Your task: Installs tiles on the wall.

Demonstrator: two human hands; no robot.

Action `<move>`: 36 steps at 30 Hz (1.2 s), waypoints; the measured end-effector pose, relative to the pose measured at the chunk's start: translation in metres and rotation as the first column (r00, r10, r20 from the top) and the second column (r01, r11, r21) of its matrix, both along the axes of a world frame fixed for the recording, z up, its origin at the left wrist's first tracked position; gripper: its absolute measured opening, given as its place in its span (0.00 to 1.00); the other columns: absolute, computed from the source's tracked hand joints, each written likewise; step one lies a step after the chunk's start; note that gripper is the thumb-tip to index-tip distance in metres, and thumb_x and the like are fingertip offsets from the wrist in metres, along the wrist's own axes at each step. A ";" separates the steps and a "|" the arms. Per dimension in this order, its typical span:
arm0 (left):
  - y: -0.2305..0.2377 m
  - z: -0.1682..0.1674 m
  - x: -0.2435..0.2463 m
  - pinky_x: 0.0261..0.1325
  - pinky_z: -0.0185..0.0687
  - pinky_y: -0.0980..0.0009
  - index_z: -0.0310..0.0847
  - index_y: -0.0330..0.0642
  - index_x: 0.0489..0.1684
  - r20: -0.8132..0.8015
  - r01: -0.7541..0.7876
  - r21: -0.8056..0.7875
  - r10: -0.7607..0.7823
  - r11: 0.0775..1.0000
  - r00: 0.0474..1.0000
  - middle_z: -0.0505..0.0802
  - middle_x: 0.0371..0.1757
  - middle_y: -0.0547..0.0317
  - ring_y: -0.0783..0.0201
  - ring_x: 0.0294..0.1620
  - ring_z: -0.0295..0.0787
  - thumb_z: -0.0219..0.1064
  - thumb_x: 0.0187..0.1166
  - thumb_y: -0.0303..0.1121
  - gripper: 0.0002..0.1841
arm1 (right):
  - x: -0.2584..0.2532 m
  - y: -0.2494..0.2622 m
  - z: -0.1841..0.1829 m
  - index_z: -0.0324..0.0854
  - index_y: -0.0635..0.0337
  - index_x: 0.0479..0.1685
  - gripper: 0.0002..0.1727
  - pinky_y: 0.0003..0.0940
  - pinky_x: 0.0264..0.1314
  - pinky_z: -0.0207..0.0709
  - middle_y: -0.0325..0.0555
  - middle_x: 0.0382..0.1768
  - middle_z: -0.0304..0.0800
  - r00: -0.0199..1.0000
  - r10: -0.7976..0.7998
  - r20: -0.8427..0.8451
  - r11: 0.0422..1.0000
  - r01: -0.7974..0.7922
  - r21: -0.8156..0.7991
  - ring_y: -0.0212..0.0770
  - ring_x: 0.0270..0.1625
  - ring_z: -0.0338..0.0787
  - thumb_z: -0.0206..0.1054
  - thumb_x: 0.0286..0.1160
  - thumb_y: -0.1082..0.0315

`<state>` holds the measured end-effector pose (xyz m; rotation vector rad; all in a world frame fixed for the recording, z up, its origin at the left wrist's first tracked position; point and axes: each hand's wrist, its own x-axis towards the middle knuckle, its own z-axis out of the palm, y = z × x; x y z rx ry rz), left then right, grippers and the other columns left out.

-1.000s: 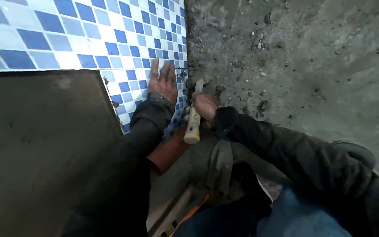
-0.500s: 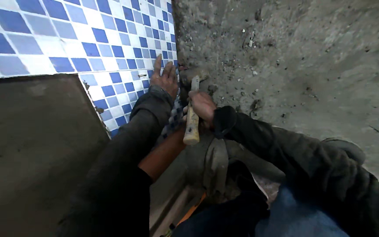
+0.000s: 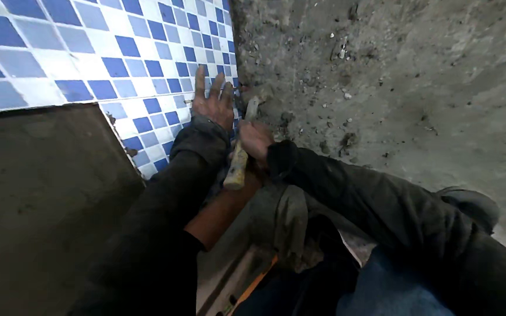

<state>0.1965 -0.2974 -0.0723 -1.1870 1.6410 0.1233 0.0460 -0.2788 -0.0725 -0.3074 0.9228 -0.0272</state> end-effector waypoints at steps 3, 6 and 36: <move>-0.004 0.003 -0.003 0.91 0.28 0.29 0.75 0.38 0.79 0.046 0.026 0.053 -0.029 0.998 0.999 0.66 0.93 0.53 0.42 0.96 0.46 0.52 0.85 0.22 0.24 | 0.008 -0.005 -0.002 0.81 0.63 0.57 0.27 0.45 0.43 0.87 0.54 0.43 0.91 0.999 0.033 0.002 0.999 -0.033 -0.032 0.45 0.40 0.93 0.41 0.96 0.51; -0.002 0.000 -0.001 0.91 0.28 0.29 0.74 0.38 0.80 0.023 0.027 0.017 -0.027 0.999 0.999 0.67 0.92 0.52 0.42 0.96 0.47 0.52 0.85 0.23 0.24 | 0.006 -0.003 -0.002 0.80 0.63 0.55 0.27 0.45 0.43 0.85 0.53 0.41 0.87 1.000 0.010 -0.002 0.999 -0.010 -0.032 0.45 0.39 0.90 0.41 0.97 0.51; 0.009 -0.016 0.004 0.91 0.23 0.30 0.70 0.36 0.83 -0.006 -0.024 -0.125 0.024 0.992 1.000 0.62 0.94 0.50 0.44 0.97 0.44 0.54 0.84 0.24 0.26 | 0.004 0.009 0.002 0.80 0.67 0.64 0.27 0.52 0.58 0.83 0.60 0.56 0.86 0.996 0.085 -0.033 0.984 -0.089 -0.153 0.52 0.54 0.89 0.41 0.98 0.54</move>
